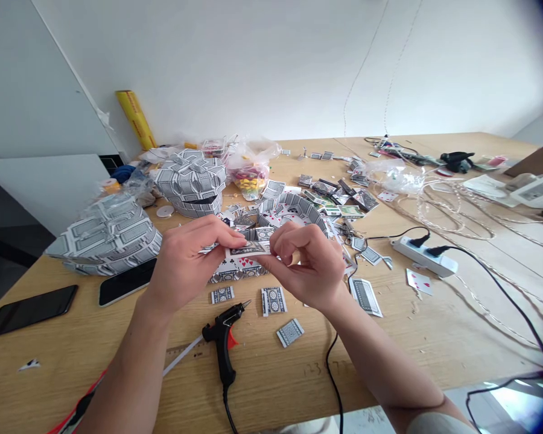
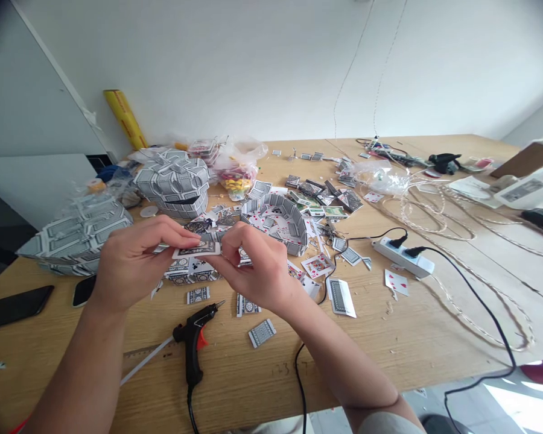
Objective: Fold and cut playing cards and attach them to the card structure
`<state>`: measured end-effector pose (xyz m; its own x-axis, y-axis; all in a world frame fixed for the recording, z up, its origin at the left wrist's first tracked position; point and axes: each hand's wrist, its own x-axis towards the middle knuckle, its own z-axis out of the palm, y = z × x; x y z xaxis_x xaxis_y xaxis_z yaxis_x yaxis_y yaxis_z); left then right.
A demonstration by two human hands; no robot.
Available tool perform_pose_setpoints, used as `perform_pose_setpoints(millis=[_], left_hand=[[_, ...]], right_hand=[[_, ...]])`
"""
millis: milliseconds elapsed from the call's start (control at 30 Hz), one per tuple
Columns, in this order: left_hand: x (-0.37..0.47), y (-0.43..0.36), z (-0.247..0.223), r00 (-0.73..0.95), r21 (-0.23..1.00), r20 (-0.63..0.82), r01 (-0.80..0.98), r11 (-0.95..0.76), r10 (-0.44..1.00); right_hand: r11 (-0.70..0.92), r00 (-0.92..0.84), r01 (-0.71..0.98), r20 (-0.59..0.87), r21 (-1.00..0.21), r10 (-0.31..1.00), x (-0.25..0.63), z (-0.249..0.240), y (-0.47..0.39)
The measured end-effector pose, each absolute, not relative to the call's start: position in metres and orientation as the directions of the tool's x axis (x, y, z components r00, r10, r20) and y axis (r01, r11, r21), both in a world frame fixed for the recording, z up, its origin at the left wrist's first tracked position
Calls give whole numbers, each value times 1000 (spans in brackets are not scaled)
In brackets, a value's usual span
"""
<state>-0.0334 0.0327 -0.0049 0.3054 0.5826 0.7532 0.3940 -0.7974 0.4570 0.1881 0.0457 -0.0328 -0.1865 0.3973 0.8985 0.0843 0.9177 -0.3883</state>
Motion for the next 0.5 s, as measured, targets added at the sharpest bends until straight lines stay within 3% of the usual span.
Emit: perform_pose_setpoints(millis=[267, 500], left_hand=[[-40, 32, -4, 286, 400, 777, 465, -790, 561], [-35, 28, 2, 286, 336, 783, 553, -762, 553]], right_hand=[[949, -267, 167, 915, -266, 303, 191, -20, 42], [887, -313, 351, 856, -299, 412, 192, -18, 40]])
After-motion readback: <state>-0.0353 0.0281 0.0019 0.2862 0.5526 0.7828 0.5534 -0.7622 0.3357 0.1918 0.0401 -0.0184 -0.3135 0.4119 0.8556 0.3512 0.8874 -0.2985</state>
